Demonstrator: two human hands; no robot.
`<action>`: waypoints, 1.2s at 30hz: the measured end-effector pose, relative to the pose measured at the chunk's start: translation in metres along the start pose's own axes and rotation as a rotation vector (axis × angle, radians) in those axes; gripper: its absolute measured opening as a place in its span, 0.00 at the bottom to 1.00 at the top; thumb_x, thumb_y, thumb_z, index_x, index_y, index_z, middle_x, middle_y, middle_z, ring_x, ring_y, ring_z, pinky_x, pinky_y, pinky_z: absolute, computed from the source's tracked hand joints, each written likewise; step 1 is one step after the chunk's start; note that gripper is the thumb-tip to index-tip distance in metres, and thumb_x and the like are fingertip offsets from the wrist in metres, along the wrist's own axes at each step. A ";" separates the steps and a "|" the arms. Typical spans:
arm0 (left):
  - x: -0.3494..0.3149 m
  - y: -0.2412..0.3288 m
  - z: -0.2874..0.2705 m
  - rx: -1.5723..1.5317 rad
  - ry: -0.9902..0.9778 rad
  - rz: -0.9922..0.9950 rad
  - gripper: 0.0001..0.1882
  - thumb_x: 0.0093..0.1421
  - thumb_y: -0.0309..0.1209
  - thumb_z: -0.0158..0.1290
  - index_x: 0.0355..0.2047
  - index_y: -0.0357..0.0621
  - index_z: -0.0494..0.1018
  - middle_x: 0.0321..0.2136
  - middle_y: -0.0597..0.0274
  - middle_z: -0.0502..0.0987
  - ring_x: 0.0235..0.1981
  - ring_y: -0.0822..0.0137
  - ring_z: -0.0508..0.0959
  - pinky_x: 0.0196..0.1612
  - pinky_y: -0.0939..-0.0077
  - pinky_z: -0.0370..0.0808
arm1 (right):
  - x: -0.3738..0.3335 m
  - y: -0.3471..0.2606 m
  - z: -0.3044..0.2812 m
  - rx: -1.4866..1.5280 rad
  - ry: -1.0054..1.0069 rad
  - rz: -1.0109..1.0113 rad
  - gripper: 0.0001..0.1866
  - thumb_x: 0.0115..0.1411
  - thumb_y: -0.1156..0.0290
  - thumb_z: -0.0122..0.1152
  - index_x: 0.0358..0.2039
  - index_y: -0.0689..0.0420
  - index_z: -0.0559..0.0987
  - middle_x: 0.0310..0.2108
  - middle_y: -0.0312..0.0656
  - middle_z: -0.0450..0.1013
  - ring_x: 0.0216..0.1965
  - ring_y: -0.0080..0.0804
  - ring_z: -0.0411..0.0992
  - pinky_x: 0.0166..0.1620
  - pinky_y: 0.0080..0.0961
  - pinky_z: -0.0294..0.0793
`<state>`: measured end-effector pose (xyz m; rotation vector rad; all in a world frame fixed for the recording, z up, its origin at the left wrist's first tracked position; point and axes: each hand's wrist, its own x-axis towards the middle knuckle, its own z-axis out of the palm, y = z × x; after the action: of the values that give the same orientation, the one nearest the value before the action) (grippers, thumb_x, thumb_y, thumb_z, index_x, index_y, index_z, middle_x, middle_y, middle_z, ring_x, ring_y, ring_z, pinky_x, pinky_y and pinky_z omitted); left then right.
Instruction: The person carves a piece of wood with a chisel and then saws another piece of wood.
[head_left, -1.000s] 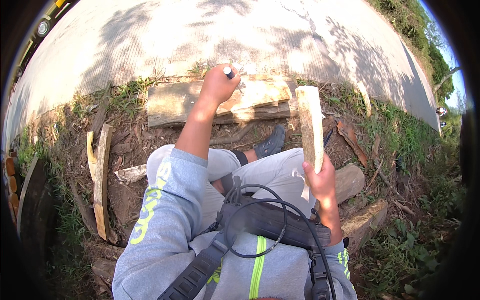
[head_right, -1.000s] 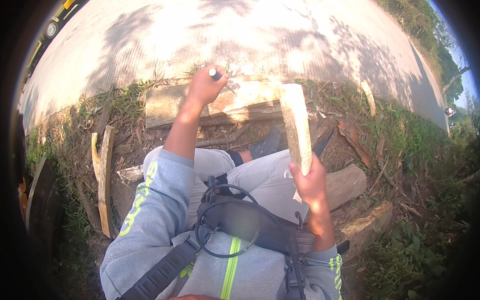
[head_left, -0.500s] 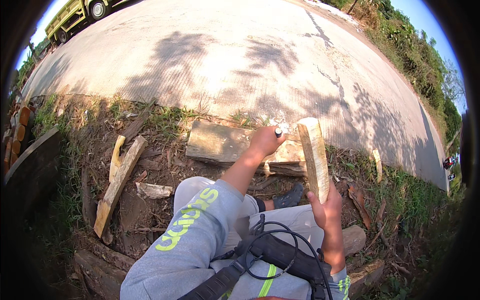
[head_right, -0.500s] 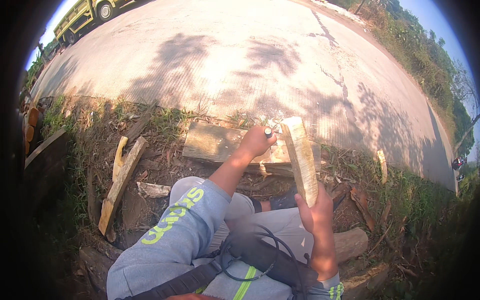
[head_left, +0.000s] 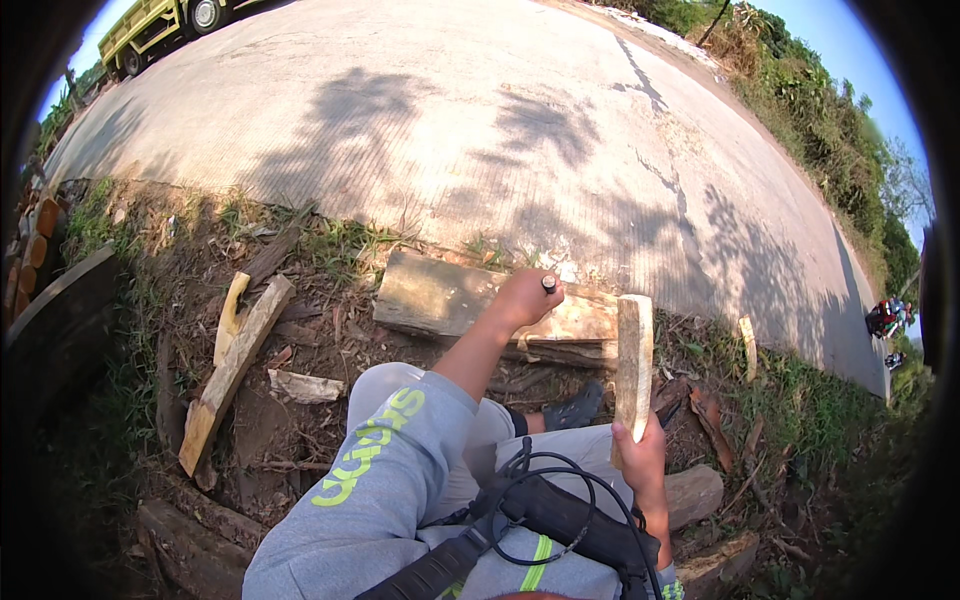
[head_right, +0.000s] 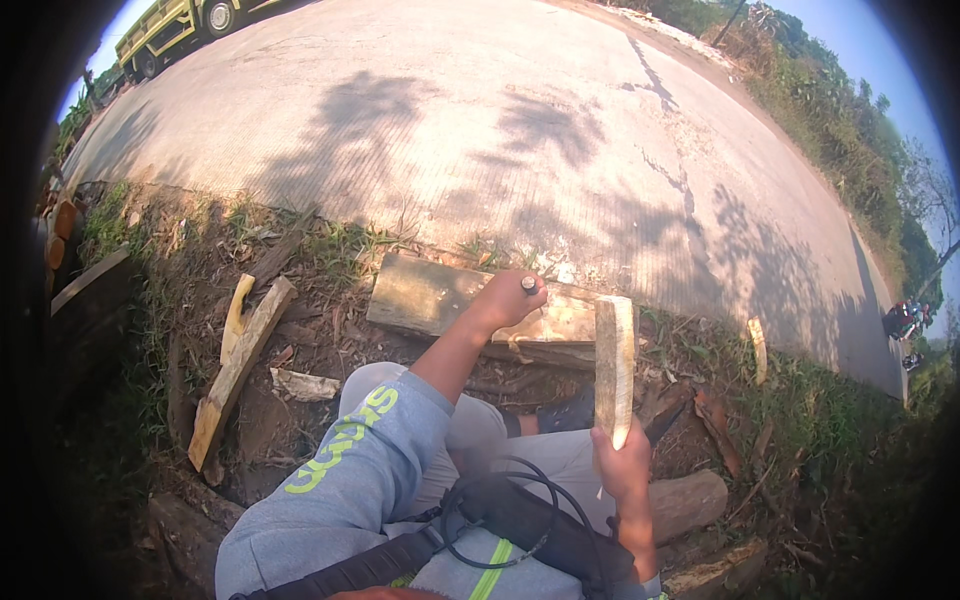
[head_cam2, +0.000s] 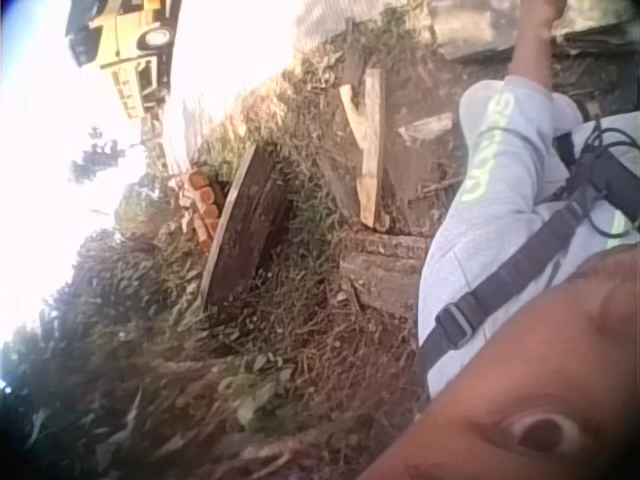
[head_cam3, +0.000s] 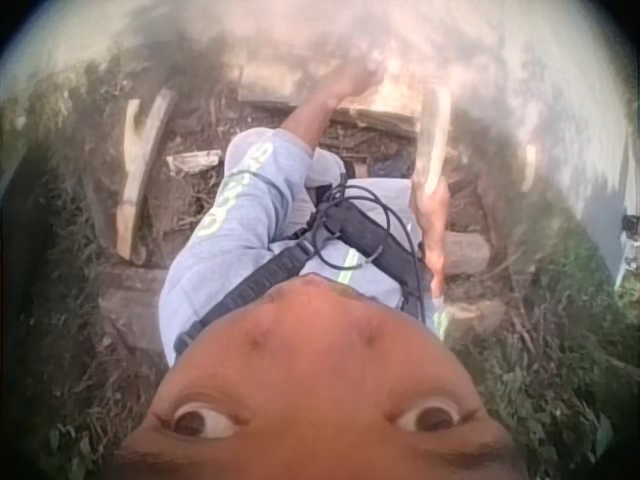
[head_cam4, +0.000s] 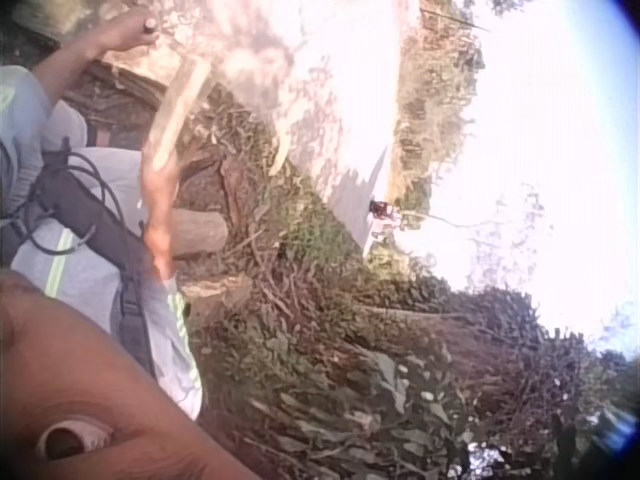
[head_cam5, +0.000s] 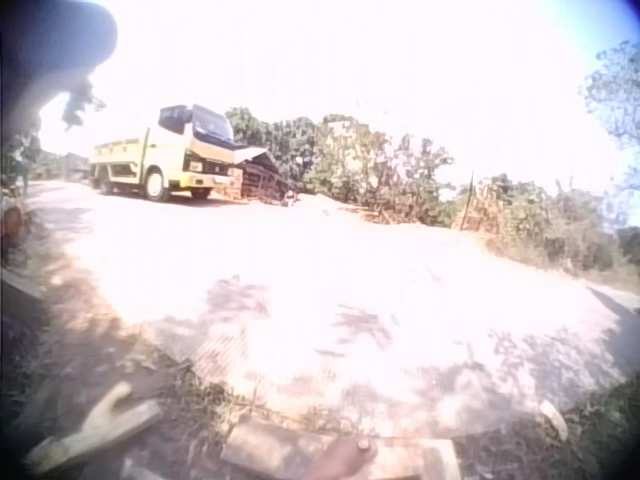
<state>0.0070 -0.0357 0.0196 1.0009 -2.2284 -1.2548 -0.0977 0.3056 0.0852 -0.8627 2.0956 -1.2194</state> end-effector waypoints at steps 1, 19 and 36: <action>0.002 -0.001 0.000 -0.005 -0.002 -0.005 0.13 0.66 0.41 0.63 0.41 0.46 0.87 0.36 0.52 0.88 0.37 0.56 0.86 0.45 0.62 0.81 | -0.002 0.019 -0.002 0.039 -0.014 0.041 0.18 0.66 0.69 0.70 0.52 0.65 0.79 0.37 0.41 0.79 0.38 0.25 0.76 0.44 0.31 0.77; 0.012 -0.018 -0.001 0.037 0.014 -0.040 0.15 0.66 0.45 0.64 0.40 0.47 0.86 0.27 0.59 0.86 0.30 0.64 0.84 0.39 0.64 0.80 | 0.036 -0.089 -0.048 0.440 0.077 -0.430 0.29 0.73 0.62 0.68 0.66 0.65 0.70 0.38 0.38 0.76 0.34 0.21 0.75 0.37 0.21 0.77; 0.024 -0.025 0.032 0.159 0.071 0.312 0.17 0.67 0.44 0.63 0.49 0.48 0.86 0.43 0.49 0.88 0.45 0.46 0.87 0.47 0.52 0.82 | 0.095 -0.075 0.038 -0.787 -0.050 -0.422 0.30 0.64 0.54 0.73 0.58 0.61 0.77 0.42 0.61 0.83 0.47 0.63 0.82 0.50 0.51 0.81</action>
<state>-0.0199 -0.0433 -0.0184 0.7019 -2.3444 -0.9059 -0.1116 0.1849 0.1214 -1.7217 2.4433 -0.4916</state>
